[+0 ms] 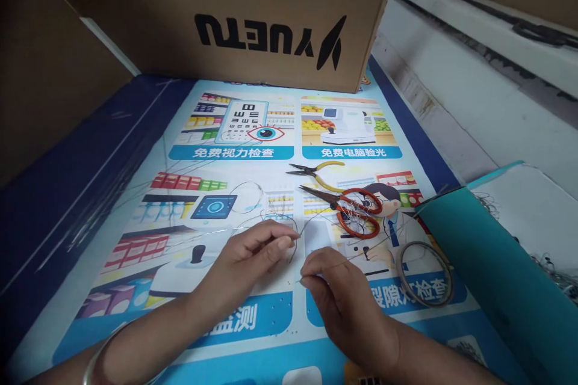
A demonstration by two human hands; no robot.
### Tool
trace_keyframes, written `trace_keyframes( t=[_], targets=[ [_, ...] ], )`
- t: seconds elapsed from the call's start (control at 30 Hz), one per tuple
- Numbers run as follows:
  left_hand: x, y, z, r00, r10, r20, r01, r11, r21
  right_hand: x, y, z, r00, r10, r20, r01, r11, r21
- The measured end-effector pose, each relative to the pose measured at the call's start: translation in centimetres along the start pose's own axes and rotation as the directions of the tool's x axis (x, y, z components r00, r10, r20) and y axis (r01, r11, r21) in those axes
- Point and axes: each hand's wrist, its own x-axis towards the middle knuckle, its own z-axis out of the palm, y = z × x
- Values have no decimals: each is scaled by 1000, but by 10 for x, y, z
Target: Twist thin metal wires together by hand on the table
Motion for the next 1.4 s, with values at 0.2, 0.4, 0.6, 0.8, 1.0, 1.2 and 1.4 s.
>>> trace_keyframes(
  t=[0.2,0.4,0.6,0.8,1.0,1.2,1.4],
  targets=[
    [2,-1,1,992,-110,-70,97,980,-172,-1,-4,15,992,66,109,-63,998,-25],
    [2,-1,1,992,-92,-91,74,981,-180,-2,-2,22,990,2,140,12,995,-102],
    [3,-1,0,991,-92,-102,70,978,-198,-2,-3,23,978,-92,185,129,972,-196],
    [3,1,0,992,-86,-95,67,981,-182,-1,-4,23,975,-83,208,130,966,-224],
    [4,-1,0,993,-74,-87,57,980,-190,-1,-4,23,974,-84,210,133,965,-228],
    [4,-3,0,995,-79,-66,65,979,-193,-3,-3,23,973,-87,213,135,965,-224],
    [3,-2,0,994,-85,-66,70,977,-202,0,-4,24,972,-117,203,163,960,-228]
  ],
)
